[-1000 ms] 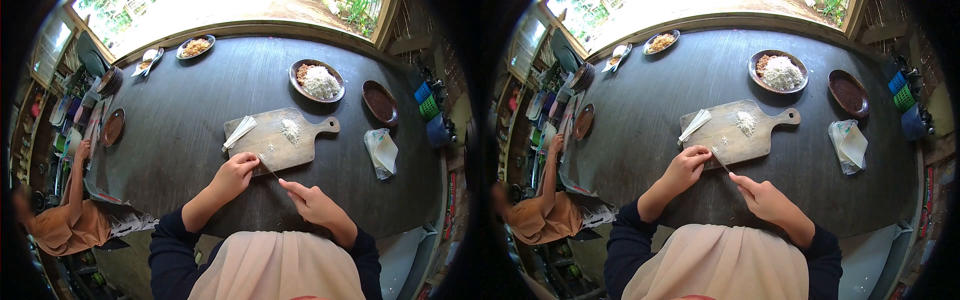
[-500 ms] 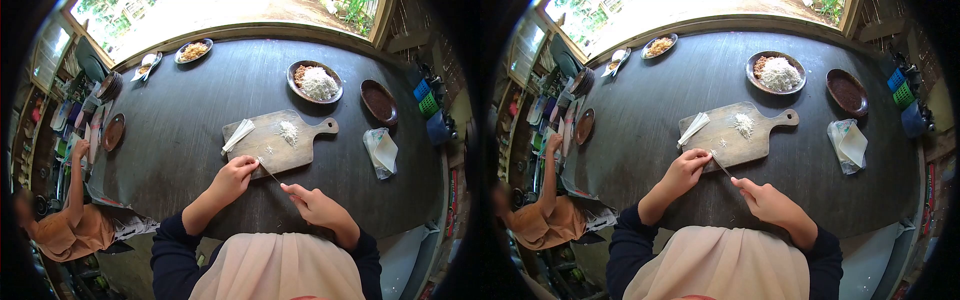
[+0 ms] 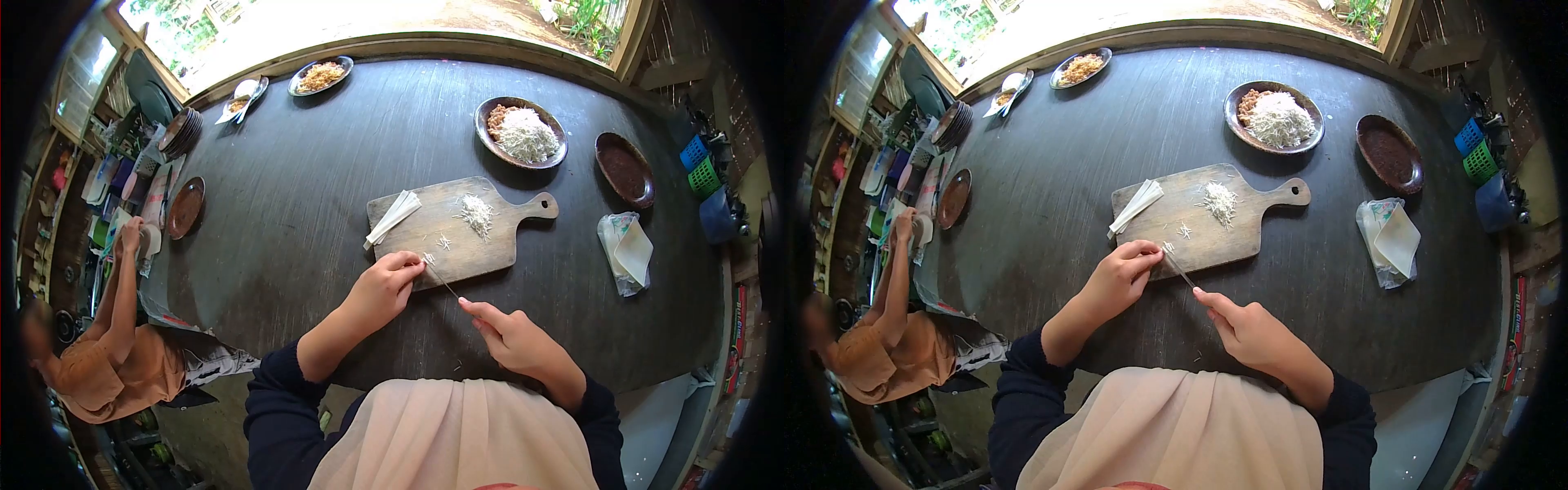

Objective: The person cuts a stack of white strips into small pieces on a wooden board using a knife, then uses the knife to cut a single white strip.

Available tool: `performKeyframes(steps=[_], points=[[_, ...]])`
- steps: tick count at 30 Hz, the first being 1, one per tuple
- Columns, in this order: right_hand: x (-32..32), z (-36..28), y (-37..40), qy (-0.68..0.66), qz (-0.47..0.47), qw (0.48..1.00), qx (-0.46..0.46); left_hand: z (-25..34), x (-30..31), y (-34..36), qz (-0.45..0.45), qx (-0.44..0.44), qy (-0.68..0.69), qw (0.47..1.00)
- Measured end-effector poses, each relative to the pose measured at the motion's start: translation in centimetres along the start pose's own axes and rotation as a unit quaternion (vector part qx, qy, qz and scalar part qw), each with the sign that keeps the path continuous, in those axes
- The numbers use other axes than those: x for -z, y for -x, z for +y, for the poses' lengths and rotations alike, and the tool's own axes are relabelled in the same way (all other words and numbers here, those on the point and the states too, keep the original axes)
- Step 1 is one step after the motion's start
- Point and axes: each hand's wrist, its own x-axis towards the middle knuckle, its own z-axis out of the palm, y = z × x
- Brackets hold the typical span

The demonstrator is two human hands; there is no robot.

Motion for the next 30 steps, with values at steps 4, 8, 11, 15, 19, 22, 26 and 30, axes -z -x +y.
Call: performKeyframes(steps=[4,8,11,15,19,22,26,30], points=[[-0.1,0.0,-0.1,0.008,-0.001,1.000,-0.006,0.1,0.1,0.0,0.005,-0.003,-0.004,1.000],[0.0,-0.2,-0.4,0.001,-0.007,1.000,-0.023,0.1,0.1,0.0,0.004,-0.009,-0.008,1.000],[-0.5,0.2,-0.7,-0.017,-0.001,1.000,-0.020,0.1,0.0,0.0,0.008,-0.007,-0.008,1.000],[-0.4,0.5,-0.6,-0.007,0.001,1.000,-0.010,0.1,0.0,0.0,0.012,-0.007,-0.016,1.000],[0.9,-0.3,-0.1,0.030,-0.056,0.997,-0.052,0.1,0.1,-0.1,0.008,-0.004,-0.007,1.000],[0.5,0.2,0.1,0.030,-0.036,0.999,-0.017,-0.1,-0.2,0.1,0.006,-0.005,-0.003,1.000],[0.1,0.5,0.0,0.019,-0.010,1.000,0.001,0.0,0.0,0.0,0.006,-0.007,0.002,1.000],[-0.1,0.3,-0.1,0.011,-0.001,1.000,0.013,0.0,0.0,0.0,0.006,-0.011,-0.002,1.000]])
